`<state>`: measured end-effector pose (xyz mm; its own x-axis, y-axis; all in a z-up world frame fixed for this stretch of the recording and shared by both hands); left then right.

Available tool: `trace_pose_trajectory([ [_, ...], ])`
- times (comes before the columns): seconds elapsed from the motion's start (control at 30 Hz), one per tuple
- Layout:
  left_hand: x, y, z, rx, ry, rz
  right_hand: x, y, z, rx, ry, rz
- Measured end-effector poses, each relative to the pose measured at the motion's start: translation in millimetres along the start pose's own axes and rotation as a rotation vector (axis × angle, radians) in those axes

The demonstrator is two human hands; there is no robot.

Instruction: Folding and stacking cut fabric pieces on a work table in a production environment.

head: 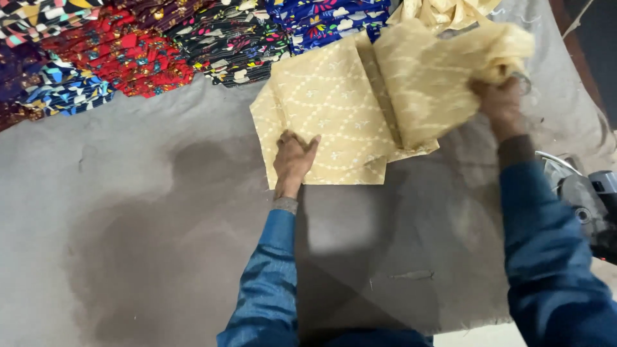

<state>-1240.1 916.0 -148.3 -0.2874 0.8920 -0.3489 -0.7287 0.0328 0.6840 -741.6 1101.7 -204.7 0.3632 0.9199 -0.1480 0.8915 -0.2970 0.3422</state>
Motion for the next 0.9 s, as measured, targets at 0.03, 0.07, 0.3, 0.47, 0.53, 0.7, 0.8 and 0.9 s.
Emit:
trace_pose_trajectory([
  [0.03,0,-1,1,0.0,0.001,-0.006,2,16,1,-0.003,-0.004,0.002],
  [0.07,0,-1,2,0.065,0.013,-0.012,5,28,0,-0.007,0.038,-0.023],
  [0.3,20,-1,1,0.374,-0.121,0.224,16,101,27,-0.356,0.001,0.486],
  [0.47,11,8,20,0.427,-0.203,0.274,-103,28,-86,-0.677,0.337,0.458],
  [0.53,7,14,29,0.454,-0.197,0.267,-138,-17,-97,-0.648,0.458,0.278],
  [0.7,4,29,46,0.279,-0.189,0.247,-289,-136,-159,-0.574,0.718,-0.361],
  [0.8,2,26,41,-0.155,-0.175,0.279,-316,-178,-155,-0.693,0.607,-0.454],
  [0.9,-15,36,70,-0.759,-0.342,0.242,-275,-213,-104,-0.685,0.486,-0.418],
])
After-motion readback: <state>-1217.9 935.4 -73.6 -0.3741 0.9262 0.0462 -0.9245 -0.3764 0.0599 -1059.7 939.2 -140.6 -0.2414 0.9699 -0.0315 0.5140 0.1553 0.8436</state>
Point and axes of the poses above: each hand's wrist, its own x-axis towards the middle knuckle, its own y-axis out of the back of the hand, z = x × y, the point moved 7 cm from there along x, towards the middle knuckle, and after that the axes turned 8 degrees about -y, right-handed, at the moved point
